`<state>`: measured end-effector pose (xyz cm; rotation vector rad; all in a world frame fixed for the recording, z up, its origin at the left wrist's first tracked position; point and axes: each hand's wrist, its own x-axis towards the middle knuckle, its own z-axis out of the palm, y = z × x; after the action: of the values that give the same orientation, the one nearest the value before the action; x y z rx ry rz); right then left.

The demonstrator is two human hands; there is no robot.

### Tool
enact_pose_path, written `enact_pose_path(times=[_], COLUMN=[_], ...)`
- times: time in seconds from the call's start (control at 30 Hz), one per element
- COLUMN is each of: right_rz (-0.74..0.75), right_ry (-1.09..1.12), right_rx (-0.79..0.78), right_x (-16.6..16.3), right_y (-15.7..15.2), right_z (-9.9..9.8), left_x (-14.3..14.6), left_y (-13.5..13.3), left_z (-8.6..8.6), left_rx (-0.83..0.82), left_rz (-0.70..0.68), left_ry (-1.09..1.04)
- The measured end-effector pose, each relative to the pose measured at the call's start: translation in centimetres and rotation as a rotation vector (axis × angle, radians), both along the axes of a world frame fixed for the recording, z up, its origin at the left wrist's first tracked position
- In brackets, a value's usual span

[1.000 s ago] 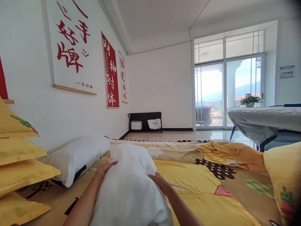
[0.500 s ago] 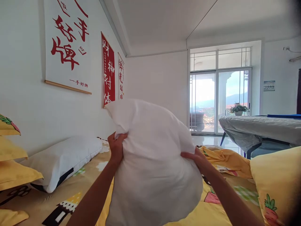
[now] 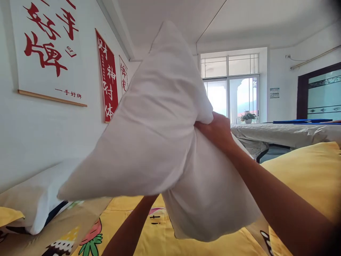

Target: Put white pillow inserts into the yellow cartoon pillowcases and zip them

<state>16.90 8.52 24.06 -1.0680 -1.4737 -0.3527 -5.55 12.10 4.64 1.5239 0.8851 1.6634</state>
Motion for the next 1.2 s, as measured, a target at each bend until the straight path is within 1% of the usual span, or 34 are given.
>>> enact_pose_path(times=[0.03, 0.1, 0.17, 0.2, 0.23, 0.3, 0.37, 0.43, 0.47, 0.53, 0.57, 0.63, 0.67, 0.7, 0.77, 0.8, 0.83, 0.87, 0.9, 0.93, 1.0, 1.03, 1.07, 1.13, 1.2], right_rz=[-0.006, -0.024, -0.038, -0.03, -0.01, 0.038, 0.074, 0.093, 0.098, 0.102, 0.103, 0.109, 0.126, 0.139, 0.217, 0.255, 0.289, 0.325, 0.362, 0.402, 0.498, 0.554, 0.598, 0.615, 0.529], right_ry=[0.038, 0.091, 0.135, 0.151, 0.156, 0.135, 0.084, 0.002, -0.066, -0.271, -0.389, -0.554, -0.582, -0.559, -0.504, -0.497, -0.463, -0.417, -0.348, -0.254, -0.08, -0.04, -0.041, -0.163, -0.371], right_rx=[0.059, 0.15, 0.238, 0.282, 0.323, 0.37, 0.375, 0.381, 0.388, 0.391, 0.375, 0.297, 0.221, 0.131, -0.141, -0.242, -0.326, -0.393, -0.448, -0.494, -0.566, -0.598, -0.632, -0.698, -0.737], right_x=[0.3, 1.5, 3.1, 3.9, 4.5, 5.2, 5.0, 4.0, 3.4, 2.7, 2.7, 3.6, 4.3, 5.1, 6.2, 6.3, 6.1, 5.5, 4.6, 3.5, 0.7, -0.8, -2.4, -6.0, -9.7], right_y=[-0.5, -1.6, -2.5, -2.9, -3.3, -3.8, -4.1, -4.2, -4.1, -3.3, -2.6, -0.6, 0.7, 1.9, 4.3, 5.3, 6.1, 6.6, 7.0, 7.3, 7.6, 7.6, 7.7, 7.7, 7.5], right_z=[1.1, 3.2, 4.8, 5.3, 5.7, 6.1, 6.2, 6.1, 5.8, 4.6, 3.6, 0.5, -1.4, -3.5, -7.4, -9.0, -10.2, -11.0, -11.3, -11.0, -9.6, -8.7, -7.9, -6.8, -7.1], left_x=[-0.7, -2.8, -5.5, -6.8, -7.9, -9.5, -9.8, -8.9, -8.3, -7.1, -6.6, -5.8, -5.5, -5.3, -4.7, -4.4, -4.1, -3.9, -3.8, -3.7, -3.8, -3.8, -3.7, -3.3, -2.4], left_y=[-0.2, -1.1, -2.4, -3.0, -3.4, -3.6, -2.8, -1.3, -0.4, 1.0, 1.4, 1.5, 1.2, 0.7, -0.5, -1.2, -1.8, -2.3, -2.8, -3.1, -3.4, -3.5, -3.6, -3.7, -3.9], left_z=[0.6, 2.1, 3.7, 4.5, 5.3, 6.3, 6.3, 5.1, 4.2, 1.8, 0.6, -1.6, -2.6, -3.5, -4.8, -5.3, -5.7, -6.1, -6.3, -6.5, -6.6, -6.6, -6.6, -6.5, -6.5], left_rx=[0.015, 0.099, 0.208, 0.241, 0.243, 0.174, 0.073, -0.048, -0.114, -0.202, -0.218, -0.228, -0.241, -0.269, -0.305, -0.303, -0.288, -0.265, -0.237, -0.206, -0.14, -0.109, -0.083, -0.034, 0.0], left_rz=[0.007, -0.011, -0.078, -0.125, -0.177, -0.31, -0.442, -0.504, -0.5, -0.432, -0.372, -0.224, -0.147, -0.077, 0.016, 0.03, 0.017, -0.012, -0.044, -0.07, -0.075, -0.063, -0.055, -0.077, -0.104], left_ry=[0.014, 0.061, 0.07, 0.037, -0.022, -0.144, -0.21, -0.26, -0.298, -0.425, -0.505, -0.639, -0.67, -0.667, -0.567, -0.489, -0.412, -0.347, -0.302, -0.27, -0.209, -0.163, -0.108, 0.005, 0.072])
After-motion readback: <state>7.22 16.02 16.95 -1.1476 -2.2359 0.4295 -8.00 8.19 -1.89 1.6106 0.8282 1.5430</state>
